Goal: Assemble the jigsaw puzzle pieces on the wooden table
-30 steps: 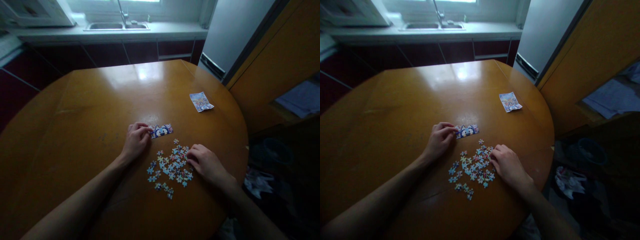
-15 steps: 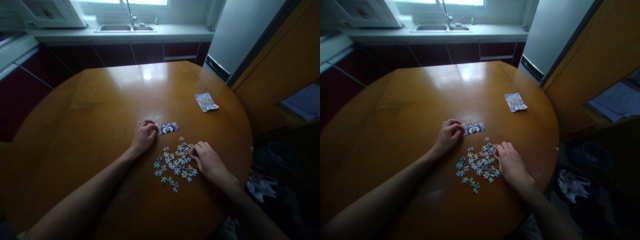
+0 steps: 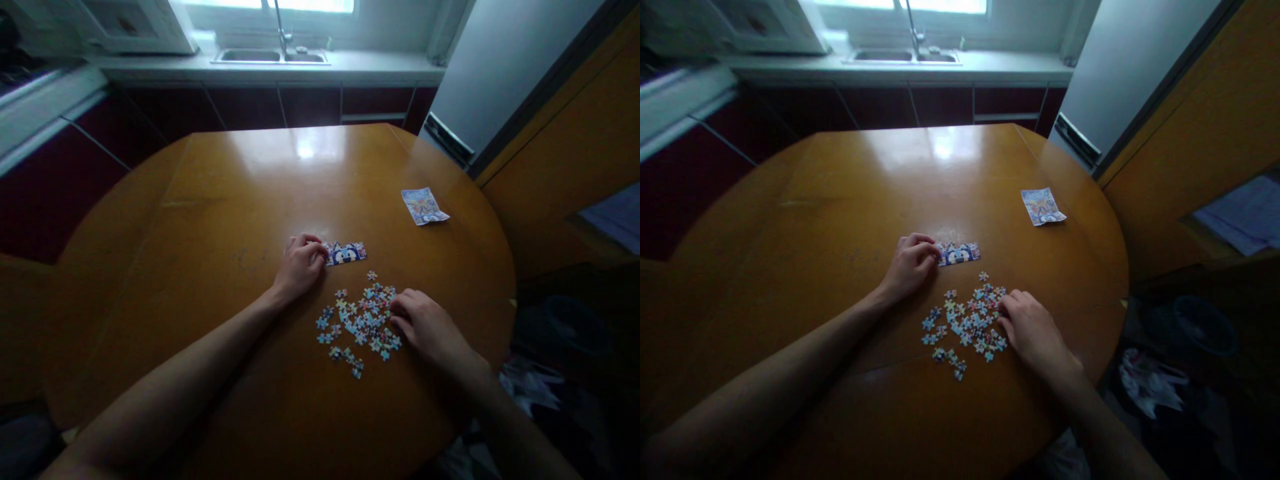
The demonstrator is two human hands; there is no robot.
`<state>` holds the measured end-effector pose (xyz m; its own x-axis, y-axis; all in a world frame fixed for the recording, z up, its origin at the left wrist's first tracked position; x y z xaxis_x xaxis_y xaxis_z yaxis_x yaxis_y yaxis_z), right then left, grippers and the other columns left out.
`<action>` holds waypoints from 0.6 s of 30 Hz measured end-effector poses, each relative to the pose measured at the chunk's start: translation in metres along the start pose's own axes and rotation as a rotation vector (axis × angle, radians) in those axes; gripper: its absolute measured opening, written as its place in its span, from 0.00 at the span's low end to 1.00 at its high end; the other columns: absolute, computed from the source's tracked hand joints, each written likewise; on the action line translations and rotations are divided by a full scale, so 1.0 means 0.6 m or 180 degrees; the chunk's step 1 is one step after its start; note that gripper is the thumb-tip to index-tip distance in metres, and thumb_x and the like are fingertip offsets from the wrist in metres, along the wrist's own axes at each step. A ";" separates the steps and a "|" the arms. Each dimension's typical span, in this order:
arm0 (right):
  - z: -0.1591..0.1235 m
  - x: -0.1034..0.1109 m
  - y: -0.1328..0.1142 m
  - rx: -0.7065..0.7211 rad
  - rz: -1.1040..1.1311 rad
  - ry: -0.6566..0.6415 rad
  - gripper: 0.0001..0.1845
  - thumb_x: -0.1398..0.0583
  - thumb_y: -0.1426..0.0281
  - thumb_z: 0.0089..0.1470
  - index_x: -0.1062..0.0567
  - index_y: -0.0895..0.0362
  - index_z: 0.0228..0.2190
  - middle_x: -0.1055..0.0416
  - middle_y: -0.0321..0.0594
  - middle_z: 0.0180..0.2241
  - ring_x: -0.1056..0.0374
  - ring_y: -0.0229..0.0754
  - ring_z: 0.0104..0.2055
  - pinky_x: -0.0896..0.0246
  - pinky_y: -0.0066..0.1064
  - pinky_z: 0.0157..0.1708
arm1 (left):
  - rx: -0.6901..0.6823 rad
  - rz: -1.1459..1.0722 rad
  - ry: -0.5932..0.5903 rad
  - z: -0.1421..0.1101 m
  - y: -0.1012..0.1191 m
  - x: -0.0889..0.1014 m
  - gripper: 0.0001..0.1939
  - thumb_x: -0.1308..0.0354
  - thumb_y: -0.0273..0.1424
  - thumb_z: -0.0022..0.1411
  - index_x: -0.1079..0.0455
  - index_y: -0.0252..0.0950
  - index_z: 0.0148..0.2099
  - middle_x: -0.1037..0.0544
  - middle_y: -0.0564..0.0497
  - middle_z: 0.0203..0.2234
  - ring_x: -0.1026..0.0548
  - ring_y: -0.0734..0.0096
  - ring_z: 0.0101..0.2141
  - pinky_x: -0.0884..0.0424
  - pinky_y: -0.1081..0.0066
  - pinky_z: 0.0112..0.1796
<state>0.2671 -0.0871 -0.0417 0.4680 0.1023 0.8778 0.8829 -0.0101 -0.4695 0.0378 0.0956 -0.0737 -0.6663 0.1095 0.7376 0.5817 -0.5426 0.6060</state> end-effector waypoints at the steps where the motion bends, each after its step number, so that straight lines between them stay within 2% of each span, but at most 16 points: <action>1: 0.000 -0.001 0.000 -0.0026 -0.0011 -0.0001 0.05 0.38 0.77 0.57 0.28 0.55 0.32 0.28 0.41 0.35 0.32 0.45 0.38 0.37 0.37 0.39 | 0.0001 0.0009 -0.0003 0.000 0.001 0.000 0.09 0.43 0.24 0.63 0.22 0.40 0.36 0.26 0.47 0.44 0.33 0.57 0.49 0.33 0.52 0.53; 6: 0.000 0.000 -0.004 -0.0120 0.0124 0.0010 0.08 0.38 0.79 0.54 0.30 0.55 0.29 0.28 0.40 0.34 0.33 0.44 0.37 0.38 0.36 0.37 | 0.0011 0.0017 -0.0010 -0.001 0.000 0.001 0.09 0.43 0.24 0.64 0.22 0.40 0.36 0.26 0.47 0.44 0.33 0.57 0.49 0.33 0.53 0.53; 10: 0.001 0.009 -0.001 -0.0252 0.0826 -0.0066 0.06 0.39 0.77 0.56 0.28 0.55 0.29 0.27 0.37 0.28 0.33 0.40 0.29 0.38 0.33 0.30 | 0.0033 0.0037 -0.0027 -0.001 -0.001 0.000 0.09 0.43 0.24 0.64 0.22 0.40 0.36 0.26 0.47 0.44 0.33 0.57 0.49 0.33 0.53 0.53; 11: 0.004 0.015 0.001 -0.0261 0.1035 0.0027 0.04 0.39 0.75 0.56 0.25 0.54 0.33 0.26 0.37 0.28 0.32 0.40 0.29 0.37 0.33 0.30 | 0.0029 0.0047 -0.0030 -0.001 0.000 0.000 0.09 0.43 0.25 0.64 0.22 0.40 0.36 0.26 0.47 0.44 0.33 0.57 0.49 0.33 0.53 0.54; 14: 0.029 0.040 0.007 -0.0288 0.1453 0.0693 0.11 0.38 0.70 0.57 0.21 0.54 0.42 0.22 0.40 0.32 0.29 0.42 0.31 0.33 0.35 0.32 | -0.0003 0.0064 -0.0028 -0.002 0.002 0.001 0.09 0.43 0.25 0.64 0.22 0.40 0.37 0.26 0.47 0.44 0.33 0.57 0.49 0.33 0.53 0.54; 16: 0.061 0.060 0.009 -0.0321 0.1631 0.1129 0.09 0.36 0.67 0.54 0.19 0.55 0.38 0.20 0.44 0.34 0.27 0.44 0.32 0.32 0.37 0.31 | -0.0033 0.0078 -0.0026 -0.002 0.004 0.001 0.09 0.43 0.24 0.64 0.22 0.40 0.38 0.26 0.48 0.44 0.32 0.58 0.49 0.34 0.54 0.54; 18: 0.104 0.076 0.005 -0.0263 0.1828 0.1311 0.08 0.34 0.67 0.52 0.18 0.56 0.35 0.20 0.45 0.33 0.26 0.45 0.32 0.30 0.38 0.32 | -0.0064 0.0084 -0.0029 -0.003 0.004 0.000 0.09 0.44 0.24 0.64 0.23 0.40 0.39 0.25 0.48 0.44 0.32 0.58 0.48 0.34 0.54 0.54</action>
<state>0.2890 -0.0203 -0.0089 0.8226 -0.3258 0.4660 0.4846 -0.0268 -0.8743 0.0381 0.0928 -0.0726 -0.6466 0.1025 0.7559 0.5895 -0.5619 0.5804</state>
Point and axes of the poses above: each hand's wrist, its own z-axis towards the middle knuckle, its own x-axis out of the back of the hand, y = z × x, the point moved 2 cm from there along z, towards the middle knuckle
